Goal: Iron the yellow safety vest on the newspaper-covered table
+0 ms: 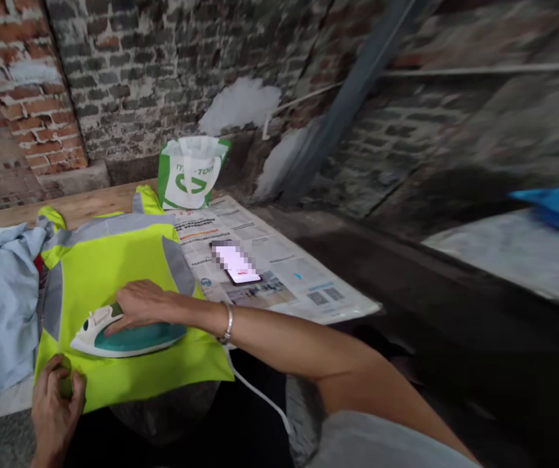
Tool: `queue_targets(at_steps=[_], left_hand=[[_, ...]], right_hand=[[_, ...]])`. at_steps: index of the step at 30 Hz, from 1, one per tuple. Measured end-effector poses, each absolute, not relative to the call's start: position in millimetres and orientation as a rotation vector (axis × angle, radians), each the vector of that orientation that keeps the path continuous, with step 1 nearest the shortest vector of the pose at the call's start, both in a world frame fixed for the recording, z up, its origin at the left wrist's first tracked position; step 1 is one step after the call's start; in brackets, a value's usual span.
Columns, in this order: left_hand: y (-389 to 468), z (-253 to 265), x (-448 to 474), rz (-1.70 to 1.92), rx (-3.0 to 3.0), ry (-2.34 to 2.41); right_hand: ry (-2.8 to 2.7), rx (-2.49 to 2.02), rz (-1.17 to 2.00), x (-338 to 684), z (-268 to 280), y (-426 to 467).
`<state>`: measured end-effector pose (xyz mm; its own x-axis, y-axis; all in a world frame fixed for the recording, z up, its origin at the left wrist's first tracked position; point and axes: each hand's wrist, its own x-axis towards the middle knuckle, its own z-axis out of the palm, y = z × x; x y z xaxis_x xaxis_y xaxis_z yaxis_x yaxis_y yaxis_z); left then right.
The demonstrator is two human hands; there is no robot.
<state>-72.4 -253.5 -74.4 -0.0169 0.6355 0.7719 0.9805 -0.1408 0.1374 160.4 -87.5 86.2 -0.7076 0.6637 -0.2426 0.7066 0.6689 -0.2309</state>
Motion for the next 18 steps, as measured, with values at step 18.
queue_targets(at_steps=[18], left_hand=[[-193, -68, 78, -1.347, -2.477, -1.224]], right_hand=[[2.822, 1.365, -0.269, 167, 66, 99]])
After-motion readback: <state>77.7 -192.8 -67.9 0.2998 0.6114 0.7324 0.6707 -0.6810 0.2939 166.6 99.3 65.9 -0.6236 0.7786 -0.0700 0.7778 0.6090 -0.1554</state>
